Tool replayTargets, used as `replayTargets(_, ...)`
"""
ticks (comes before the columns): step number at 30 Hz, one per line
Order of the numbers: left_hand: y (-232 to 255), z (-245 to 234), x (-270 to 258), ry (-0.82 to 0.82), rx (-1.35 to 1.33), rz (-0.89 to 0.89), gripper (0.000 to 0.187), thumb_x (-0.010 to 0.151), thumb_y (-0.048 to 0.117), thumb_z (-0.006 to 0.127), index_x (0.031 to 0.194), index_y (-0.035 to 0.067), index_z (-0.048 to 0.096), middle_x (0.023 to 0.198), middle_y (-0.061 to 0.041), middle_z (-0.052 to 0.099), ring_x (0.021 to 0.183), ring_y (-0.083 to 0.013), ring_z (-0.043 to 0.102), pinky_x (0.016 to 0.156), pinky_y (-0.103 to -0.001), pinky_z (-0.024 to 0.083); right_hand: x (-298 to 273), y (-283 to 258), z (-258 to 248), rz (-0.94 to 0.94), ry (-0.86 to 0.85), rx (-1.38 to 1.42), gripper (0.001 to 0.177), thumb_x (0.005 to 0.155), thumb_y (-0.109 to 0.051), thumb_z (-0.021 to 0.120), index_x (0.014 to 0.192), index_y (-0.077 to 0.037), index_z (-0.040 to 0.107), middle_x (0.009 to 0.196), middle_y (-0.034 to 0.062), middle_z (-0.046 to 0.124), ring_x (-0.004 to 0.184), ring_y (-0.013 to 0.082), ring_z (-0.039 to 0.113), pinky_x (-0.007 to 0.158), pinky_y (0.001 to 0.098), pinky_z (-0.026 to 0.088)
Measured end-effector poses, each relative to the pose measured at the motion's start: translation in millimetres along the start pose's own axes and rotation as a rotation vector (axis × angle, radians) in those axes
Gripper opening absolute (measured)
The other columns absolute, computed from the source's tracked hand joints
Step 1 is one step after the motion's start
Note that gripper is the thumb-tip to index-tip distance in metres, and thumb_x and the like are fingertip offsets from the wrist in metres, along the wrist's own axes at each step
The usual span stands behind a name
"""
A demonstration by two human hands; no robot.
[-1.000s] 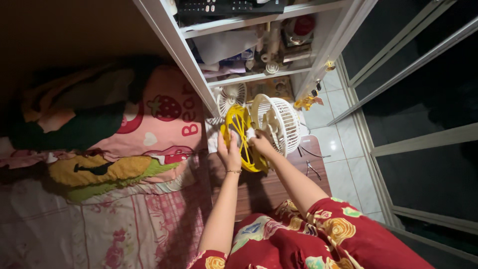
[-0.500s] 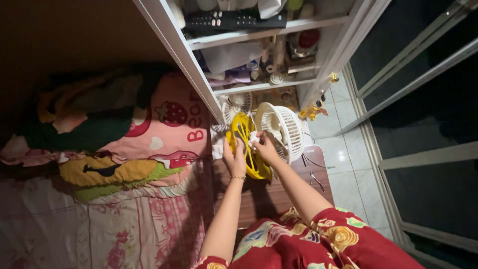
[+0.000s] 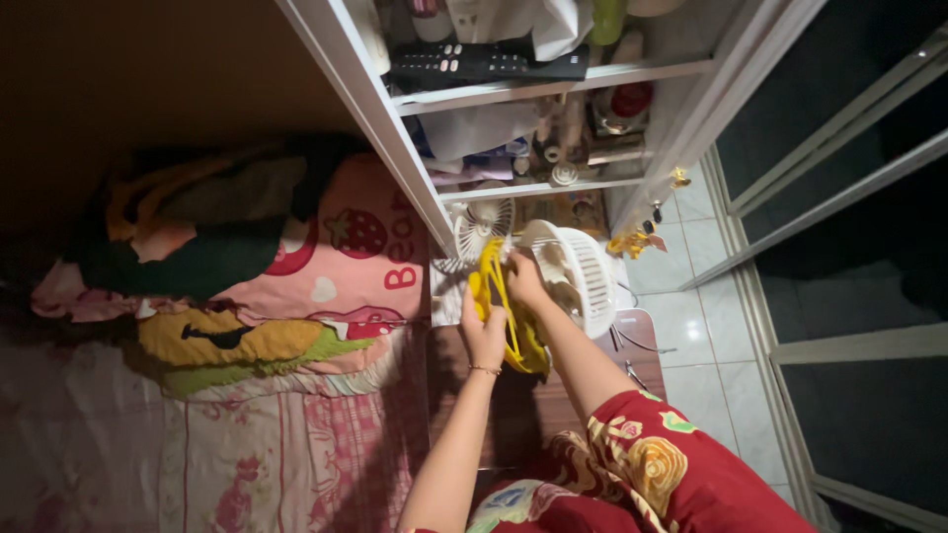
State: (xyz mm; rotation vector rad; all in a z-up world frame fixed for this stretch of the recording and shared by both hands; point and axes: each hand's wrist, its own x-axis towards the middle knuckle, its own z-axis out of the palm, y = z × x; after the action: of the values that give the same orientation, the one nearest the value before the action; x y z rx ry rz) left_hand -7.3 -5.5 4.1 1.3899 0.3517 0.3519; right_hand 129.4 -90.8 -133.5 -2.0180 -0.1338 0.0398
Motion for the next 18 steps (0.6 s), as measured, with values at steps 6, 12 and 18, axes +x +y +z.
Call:
replayTargets(6, -4, -12, -13, -0.01, 0.033, -0.038, 0.074, 0.08, -0.004, 0.057, 0.153, 0.002, 0.043, 0.084, 0.0, 0.059, 0.071, -0.0084, 0.057, 0.063, -0.023, 0.053, -11, 10, 0, -0.34, 0.116, -0.036, 0.04, 0.077, 0.01, 0.058, 0.115, 0.004, 0.066, 0.115, 0.0335, 0.061, 0.106, 0.0495, 0.059, 0.091, 0.0481, 0.05)
replayTargets(12, -12, -26, -20, 0.031, 0.023, 0.02, 0.071, 0.085, -0.004, 0.057, 0.154, 0.002, 0.044, 0.091, 0.001, 0.06, 0.073, -0.0056, 0.054, 0.064, -0.02, 0.049, -27, 15, 3, 0.001, -0.126, -0.274, 0.026, 0.072, -0.003, 0.074, 0.094, 0.005, 0.064, 0.095, 0.0306, 0.067, 0.093, 0.0464, 0.065, 0.082, 0.0503, 0.052)
replayTargets(18, -18, -25, -23, 0.055, -0.001, -0.009, 0.072, 0.084, -0.002, 0.059, 0.154, 0.003, 0.043, 0.093, 0.001, 0.059, 0.075, -0.0074, 0.054, 0.066, -0.022, 0.049, -38, 24, -7, 0.109, -0.312, -0.372, 0.023, 0.077, -0.009, 0.076, 0.096, 0.003, 0.07, 0.091, 0.0268, 0.07, 0.086, 0.0396, 0.069, 0.076, 0.0466, 0.055)
